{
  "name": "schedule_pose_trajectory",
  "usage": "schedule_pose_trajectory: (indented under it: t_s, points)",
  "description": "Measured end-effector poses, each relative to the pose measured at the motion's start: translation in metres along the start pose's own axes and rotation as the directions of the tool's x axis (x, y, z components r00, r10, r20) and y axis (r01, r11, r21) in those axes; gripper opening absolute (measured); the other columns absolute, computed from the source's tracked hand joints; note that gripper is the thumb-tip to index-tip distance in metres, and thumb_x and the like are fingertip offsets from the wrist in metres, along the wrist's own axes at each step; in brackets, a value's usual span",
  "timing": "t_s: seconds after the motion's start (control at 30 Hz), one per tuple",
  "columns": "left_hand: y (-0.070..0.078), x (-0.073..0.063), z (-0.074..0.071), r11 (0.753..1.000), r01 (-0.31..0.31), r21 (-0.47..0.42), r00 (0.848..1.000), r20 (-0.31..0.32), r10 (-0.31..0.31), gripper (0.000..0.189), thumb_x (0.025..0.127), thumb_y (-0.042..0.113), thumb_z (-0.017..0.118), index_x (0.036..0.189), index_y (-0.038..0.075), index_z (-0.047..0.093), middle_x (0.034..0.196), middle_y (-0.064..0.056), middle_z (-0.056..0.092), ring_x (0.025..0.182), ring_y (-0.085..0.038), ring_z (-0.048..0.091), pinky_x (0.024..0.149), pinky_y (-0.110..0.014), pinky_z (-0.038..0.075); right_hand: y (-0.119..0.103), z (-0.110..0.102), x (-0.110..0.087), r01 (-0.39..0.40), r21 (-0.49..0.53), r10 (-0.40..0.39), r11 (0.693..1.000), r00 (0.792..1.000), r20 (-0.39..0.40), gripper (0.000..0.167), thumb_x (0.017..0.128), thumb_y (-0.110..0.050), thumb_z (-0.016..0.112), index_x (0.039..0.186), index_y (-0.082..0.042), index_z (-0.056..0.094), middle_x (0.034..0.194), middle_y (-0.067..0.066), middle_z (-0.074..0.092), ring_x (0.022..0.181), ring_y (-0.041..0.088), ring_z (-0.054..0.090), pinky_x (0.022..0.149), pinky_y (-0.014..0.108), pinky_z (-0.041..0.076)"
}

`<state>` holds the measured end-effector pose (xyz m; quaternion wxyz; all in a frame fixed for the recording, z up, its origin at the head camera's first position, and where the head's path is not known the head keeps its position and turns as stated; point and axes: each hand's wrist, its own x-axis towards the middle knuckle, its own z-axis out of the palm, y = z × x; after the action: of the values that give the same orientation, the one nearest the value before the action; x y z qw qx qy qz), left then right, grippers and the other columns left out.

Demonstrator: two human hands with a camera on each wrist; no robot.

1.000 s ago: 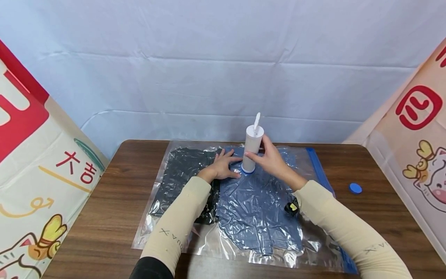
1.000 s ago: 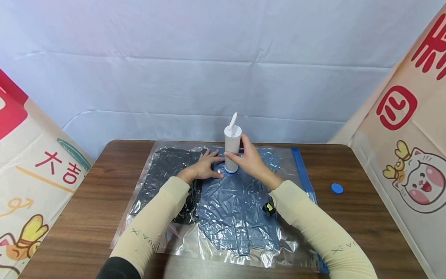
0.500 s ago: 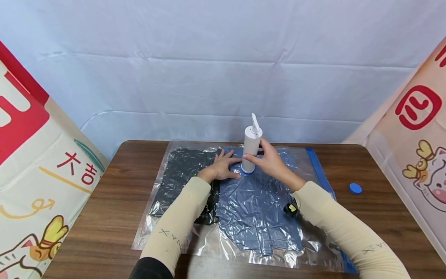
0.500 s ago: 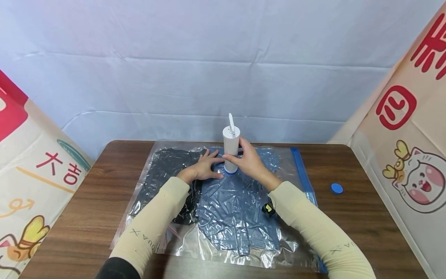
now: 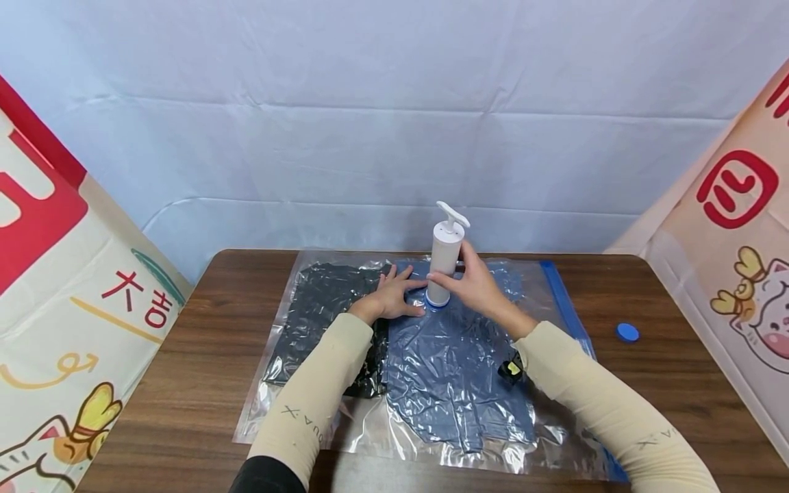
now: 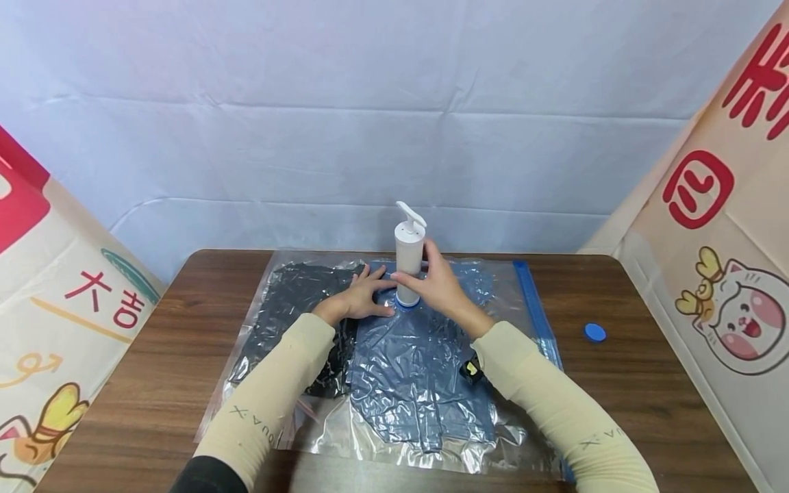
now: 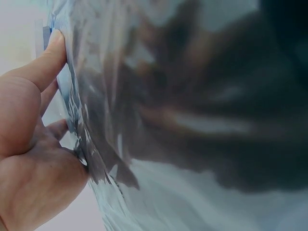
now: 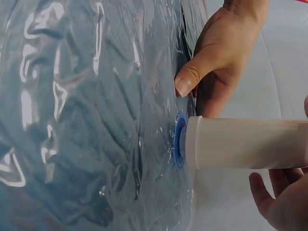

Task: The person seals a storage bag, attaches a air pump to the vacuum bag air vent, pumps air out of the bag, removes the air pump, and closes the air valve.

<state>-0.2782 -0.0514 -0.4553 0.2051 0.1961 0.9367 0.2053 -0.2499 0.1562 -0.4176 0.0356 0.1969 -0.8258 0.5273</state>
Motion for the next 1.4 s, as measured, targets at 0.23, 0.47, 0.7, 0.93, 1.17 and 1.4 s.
schedule_pose_trajectory:
  t_s: [0.23,0.47,0.7,0.93,1.17,1.4]
  points:
    - [0.000,0.000,0.000,1.000,-0.004,-0.001,1.000,0.003,0.004,0.070,0.094,0.040,0.074,0.156,0.029,0.044,0.171,-0.009,0.010,0.155,-0.038,-0.007,0.124,-0.054,-0.002,0.001,0.001,-0.001,-0.005,0.004,0.005,1.000,1.000,-0.028,0.068,0.097,-0.014,0.072,0.149,0.003,0.033,0.136,0.027,0.052,0.122,0.043,0.055,0.100,0.060,0.048]
    - [-0.001,0.000,0.001,1.000,-0.004,-0.013,1.000,-0.001,0.004,0.070,0.094,0.040,0.074,0.156,0.027,0.044,0.171,-0.009,0.010,0.155,-0.037,-0.007,0.124,-0.054,-0.002,-0.002,0.002,0.001,0.001,0.003,-0.001,1.000,1.000,-0.019,0.068,0.097,-0.016,0.072,0.151,0.002,0.034,0.138,0.026,0.051,0.125,0.042,0.053,0.102,0.058,0.047]
    - [-0.003,0.001,0.001,0.999,-0.008,-0.032,1.000,0.001,0.008,0.070,0.094,0.039,0.074,0.156,0.028,0.044,0.171,-0.009,0.010,0.155,-0.037,-0.008,0.124,-0.054,-0.004,-0.001,0.001,0.004,0.020,0.014,-0.019,1.000,0.997,-0.081,0.060,0.097,-0.016,0.073,0.143,0.003,0.040,0.132,0.023,0.053,0.118,0.039,0.056,0.098,0.055,0.049]
    - [0.000,0.000,-0.001,0.997,-0.015,-0.074,1.000,-0.021,0.013,0.072,0.092,0.038,0.077,0.155,0.024,0.046,0.170,-0.012,0.014,0.155,-0.040,-0.006,0.124,-0.056,-0.002,-0.003,0.000,0.003,0.008,-0.010,-0.009,1.000,0.999,-0.049,0.060,0.100,-0.015,0.066,0.148,0.004,0.036,0.136,0.026,0.052,0.123,0.042,0.054,0.103,0.056,0.047]
    - [0.015,-0.003,-0.006,0.958,-0.151,-0.242,0.981,-0.158,0.115,0.075,0.094,0.036,0.076,0.156,0.014,0.042,0.161,-0.011,0.039,0.152,-0.033,0.026,0.122,-0.051,0.026,-0.009,-0.005,0.006,0.054,0.054,-0.050,0.997,0.996,-0.078,0.064,0.095,-0.008,0.072,0.147,0.004,0.037,0.132,0.025,0.053,0.121,0.038,0.054,0.101,0.052,0.047]
    - [0.027,0.000,-0.007,0.867,-0.303,-0.395,0.945,-0.241,0.221,0.060,0.096,0.016,0.074,0.150,0.008,0.049,0.145,-0.012,0.056,0.132,-0.028,0.056,0.106,-0.035,0.049,-0.018,-0.013,0.013,0.104,0.112,-0.083,0.988,0.981,-0.175,0.058,0.090,0.001,0.076,0.138,0.007,0.042,0.126,0.020,0.057,0.112,0.021,0.055,0.090,0.027,0.051]
